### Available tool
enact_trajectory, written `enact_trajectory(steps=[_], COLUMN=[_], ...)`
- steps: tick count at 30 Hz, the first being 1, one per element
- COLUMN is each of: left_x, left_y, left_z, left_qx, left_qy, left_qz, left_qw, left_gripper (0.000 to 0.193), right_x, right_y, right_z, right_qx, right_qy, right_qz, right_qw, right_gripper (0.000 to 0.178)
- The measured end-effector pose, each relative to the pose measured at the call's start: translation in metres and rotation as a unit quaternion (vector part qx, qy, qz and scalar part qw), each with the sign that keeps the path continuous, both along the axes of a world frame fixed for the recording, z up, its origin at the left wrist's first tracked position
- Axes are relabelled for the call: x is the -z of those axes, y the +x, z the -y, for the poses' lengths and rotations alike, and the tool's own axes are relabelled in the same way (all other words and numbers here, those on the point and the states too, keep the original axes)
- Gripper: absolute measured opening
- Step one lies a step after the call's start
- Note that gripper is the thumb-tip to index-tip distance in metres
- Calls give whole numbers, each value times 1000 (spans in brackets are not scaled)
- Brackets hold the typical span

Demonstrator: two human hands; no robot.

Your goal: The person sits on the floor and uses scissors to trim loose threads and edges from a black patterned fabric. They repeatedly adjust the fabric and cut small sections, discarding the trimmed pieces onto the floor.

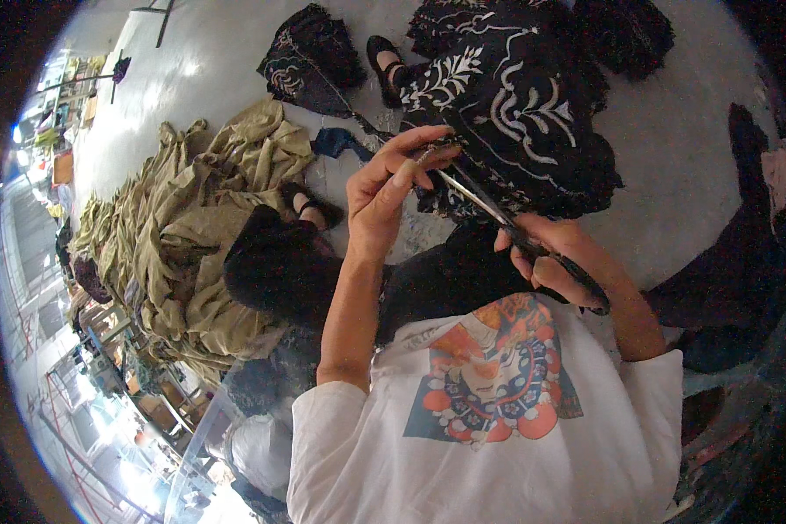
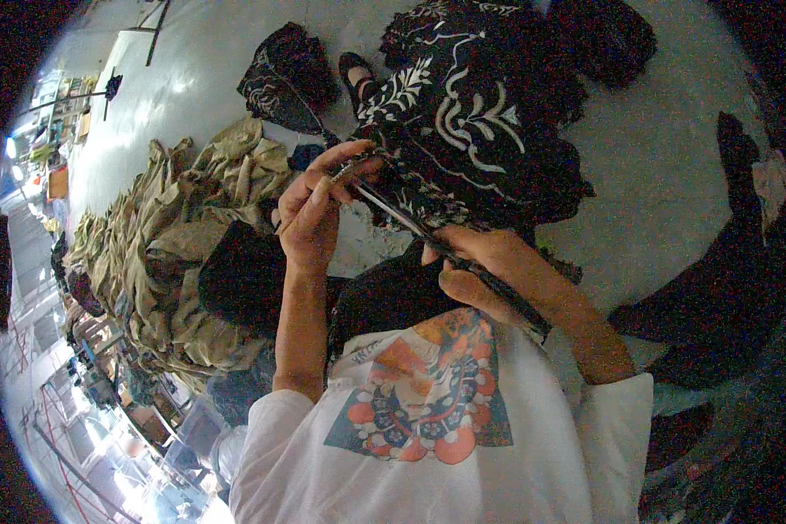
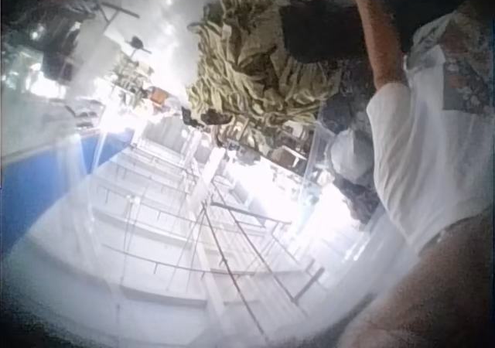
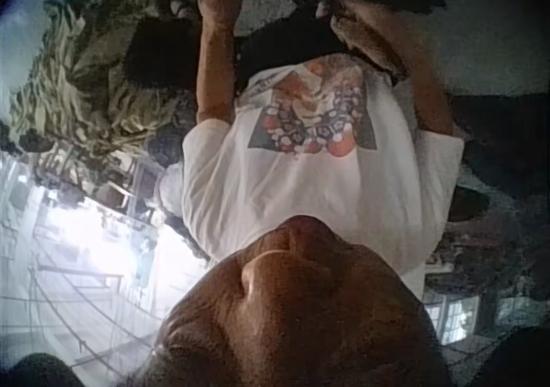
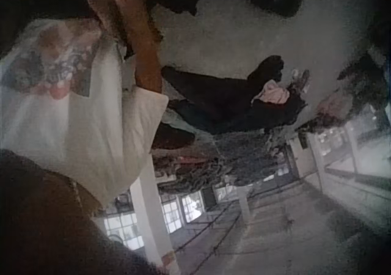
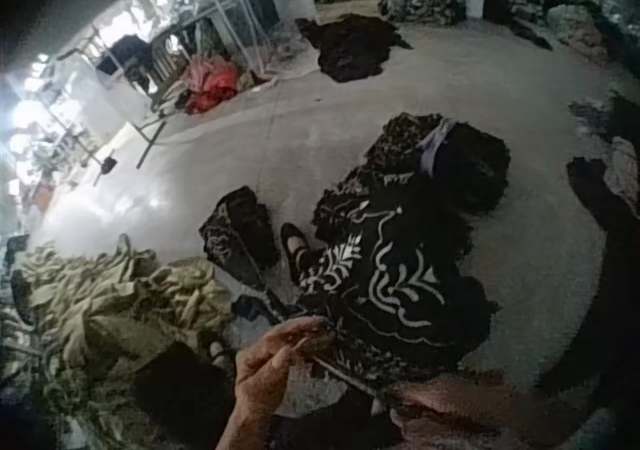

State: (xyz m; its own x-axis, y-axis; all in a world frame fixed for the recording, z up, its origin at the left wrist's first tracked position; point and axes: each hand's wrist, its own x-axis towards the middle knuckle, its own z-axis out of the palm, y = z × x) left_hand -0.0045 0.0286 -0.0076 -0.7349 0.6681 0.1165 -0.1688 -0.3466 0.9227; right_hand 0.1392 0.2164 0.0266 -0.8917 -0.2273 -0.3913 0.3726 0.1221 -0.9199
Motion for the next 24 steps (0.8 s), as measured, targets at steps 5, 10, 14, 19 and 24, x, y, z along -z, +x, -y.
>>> enact_trajectory(steps=[5, 10, 14, 19, 24], left_x=[-1, 0, -2, 1, 1], left_y=[4, 4, 3, 12, 18], left_z=[-1, 1, 0, -4, -4], left_qx=[9, -29, -13, 13, 36], left_qy=[29, 59, 46, 48, 24], left_qz=[48, 101, 85, 78, 82], left_qw=[998, 993, 995, 996, 996], left_gripper=[23, 24, 23, 23, 24], right_x=[7, 8, 10, 10, 23], right_y=[-12, -16, -18, -33, -35], right_z=[7, 9, 12, 18, 21], right_qx=[20, 3, 6, 19, 34], right_qy=[-3, -19, -47, -67, -72], right_qz=[2, -27, -18, 19, -71], right_qw=[1000, 999, 999, 997, 994], right_gripper=[30, 29, 26, 26, 46])
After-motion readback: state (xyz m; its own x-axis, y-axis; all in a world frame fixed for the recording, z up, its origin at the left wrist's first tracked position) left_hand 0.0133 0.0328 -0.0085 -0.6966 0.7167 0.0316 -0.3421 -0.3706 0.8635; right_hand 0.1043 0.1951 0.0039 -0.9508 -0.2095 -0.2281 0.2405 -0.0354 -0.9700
